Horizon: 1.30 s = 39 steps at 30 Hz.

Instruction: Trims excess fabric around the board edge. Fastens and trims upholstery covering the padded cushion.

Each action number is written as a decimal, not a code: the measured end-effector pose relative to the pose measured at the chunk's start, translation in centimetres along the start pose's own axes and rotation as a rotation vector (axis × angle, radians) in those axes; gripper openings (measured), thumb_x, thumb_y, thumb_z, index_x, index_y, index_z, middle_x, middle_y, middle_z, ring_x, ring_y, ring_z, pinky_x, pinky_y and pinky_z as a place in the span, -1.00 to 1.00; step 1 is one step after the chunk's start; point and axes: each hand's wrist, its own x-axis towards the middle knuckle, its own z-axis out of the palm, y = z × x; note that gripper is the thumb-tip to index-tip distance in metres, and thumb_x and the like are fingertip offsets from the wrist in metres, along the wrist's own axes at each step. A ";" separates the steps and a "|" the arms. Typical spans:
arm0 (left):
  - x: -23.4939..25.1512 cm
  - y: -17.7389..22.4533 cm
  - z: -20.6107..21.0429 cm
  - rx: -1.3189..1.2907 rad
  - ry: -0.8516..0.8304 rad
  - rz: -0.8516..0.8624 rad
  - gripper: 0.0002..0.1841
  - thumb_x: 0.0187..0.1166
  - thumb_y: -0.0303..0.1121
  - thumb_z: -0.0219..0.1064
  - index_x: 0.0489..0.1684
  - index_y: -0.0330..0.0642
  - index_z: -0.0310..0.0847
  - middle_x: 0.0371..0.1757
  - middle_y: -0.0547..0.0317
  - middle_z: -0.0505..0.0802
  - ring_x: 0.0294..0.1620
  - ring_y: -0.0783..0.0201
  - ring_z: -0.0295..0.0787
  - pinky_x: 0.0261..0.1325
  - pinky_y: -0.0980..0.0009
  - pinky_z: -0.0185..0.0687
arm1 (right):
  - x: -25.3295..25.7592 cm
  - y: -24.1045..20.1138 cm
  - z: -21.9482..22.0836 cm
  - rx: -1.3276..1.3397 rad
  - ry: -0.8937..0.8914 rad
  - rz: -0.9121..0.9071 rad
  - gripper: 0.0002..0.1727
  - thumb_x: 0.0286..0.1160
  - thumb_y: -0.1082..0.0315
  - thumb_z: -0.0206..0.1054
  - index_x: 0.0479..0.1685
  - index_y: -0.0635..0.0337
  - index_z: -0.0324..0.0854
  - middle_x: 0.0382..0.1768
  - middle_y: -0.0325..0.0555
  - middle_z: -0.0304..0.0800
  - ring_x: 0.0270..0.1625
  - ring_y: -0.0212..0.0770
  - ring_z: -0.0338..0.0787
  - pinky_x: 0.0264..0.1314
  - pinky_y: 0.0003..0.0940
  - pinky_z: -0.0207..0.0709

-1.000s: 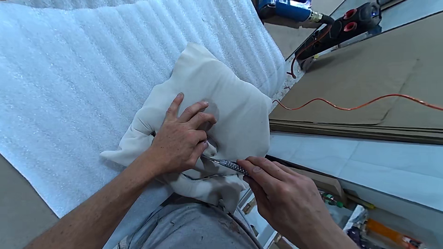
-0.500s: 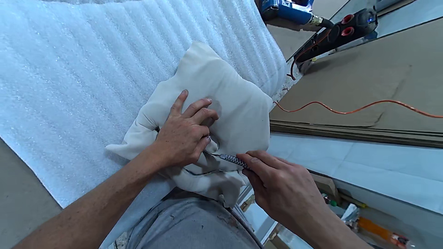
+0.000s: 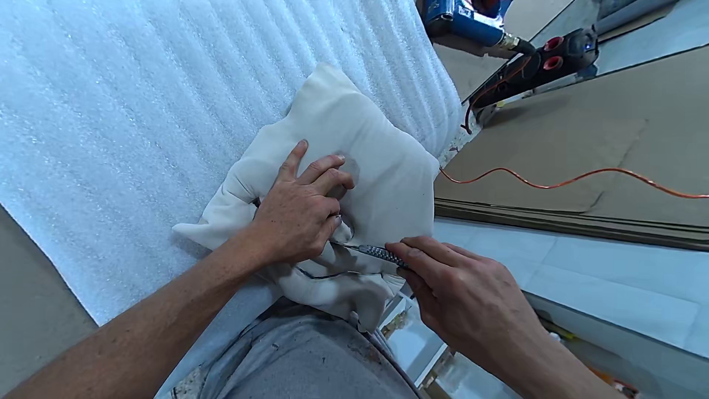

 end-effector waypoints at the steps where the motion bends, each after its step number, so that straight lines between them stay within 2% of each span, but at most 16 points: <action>1: 0.0 0.0 0.0 0.000 -0.001 -0.002 -0.65 0.56 -0.15 0.13 -0.51 0.00 0.83 0.50 0.29 0.73 0.86 0.11 0.15 0.87 -0.35 -0.49 | 0.0 0.0 -0.1 -0.007 -0.001 -0.003 -0.66 0.50 0.25 0.16 0.06 -0.03 0.84 -0.11 -0.27 0.84 -0.34 -0.21 0.79 -0.48 -0.28 0.61; 7: 0.0 0.0 0.0 -0.009 0.001 0.004 -0.65 0.54 -0.16 0.13 -0.52 -0.01 0.83 0.50 0.28 0.73 0.86 0.09 0.16 0.86 -0.37 -0.47 | -0.2 0.0 -0.2 -0.028 -0.013 -0.024 -0.65 0.52 0.27 0.16 0.11 -0.03 0.83 -0.09 -0.22 0.84 -0.33 -0.17 0.78 -0.47 -0.27 0.59; 10: -0.1 0.1 -0.1 -0.006 -0.012 -0.005 -0.65 0.53 -0.17 0.13 -0.50 -0.03 0.84 0.52 0.27 0.71 0.86 0.09 0.14 0.86 -0.35 -0.46 | 0.1 -0.3 0.1 -0.055 -0.003 -0.027 -0.65 0.51 0.31 0.17 0.11 -0.01 0.84 -0.11 -0.20 0.85 -0.37 -0.15 0.76 -0.53 -0.28 0.54; 22: -0.2 0.4 0.0 -0.021 0.040 -0.003 -0.69 0.45 -0.18 0.21 -0.60 -0.04 0.81 0.48 0.22 0.74 0.85 0.03 0.17 0.85 -0.38 -0.45 | 1.0 0.4 -0.4 -0.128 -0.008 -0.105 -0.63 0.51 0.39 0.15 0.11 -0.02 0.83 -0.09 -0.20 0.87 -0.42 -0.15 0.68 -0.50 -0.28 0.44; 26: -0.3 0.4 0.0 -0.010 0.038 -0.006 -0.69 0.45 -0.17 0.21 -0.60 -0.04 0.82 0.48 0.25 0.74 0.85 0.05 0.17 0.86 -0.37 -0.47 | 1.5 0.8 -0.9 -0.145 -0.030 -0.138 -0.64 0.56 0.38 0.13 0.12 -0.02 0.83 -0.07 -0.20 0.87 -0.42 -0.15 0.67 -0.50 -0.28 0.44; 34: -0.2 0.5 0.1 -0.018 0.040 -0.005 -0.68 0.45 -0.17 0.20 -0.59 -0.05 0.82 0.47 0.25 0.75 0.84 0.05 0.19 0.87 -0.36 -0.47 | 2.2 1.3 -1.4 -0.150 -0.067 -0.185 -0.64 0.47 0.42 0.16 0.09 0.01 0.83 -0.09 -0.19 0.85 -0.40 -0.14 0.67 -0.48 -0.25 0.44; 39: -0.2 0.3 0.0 -0.007 0.036 -0.012 -0.70 0.43 -0.19 0.21 -0.58 -0.05 0.83 0.48 0.25 0.75 0.84 0.06 0.18 0.88 -0.35 -0.48 | 2.6 1.7 -1.9 -0.168 -0.067 -0.225 -0.63 0.51 0.42 0.13 0.10 0.02 0.83 -0.09 -0.18 0.85 -0.38 -0.12 0.68 -0.45 -0.24 0.46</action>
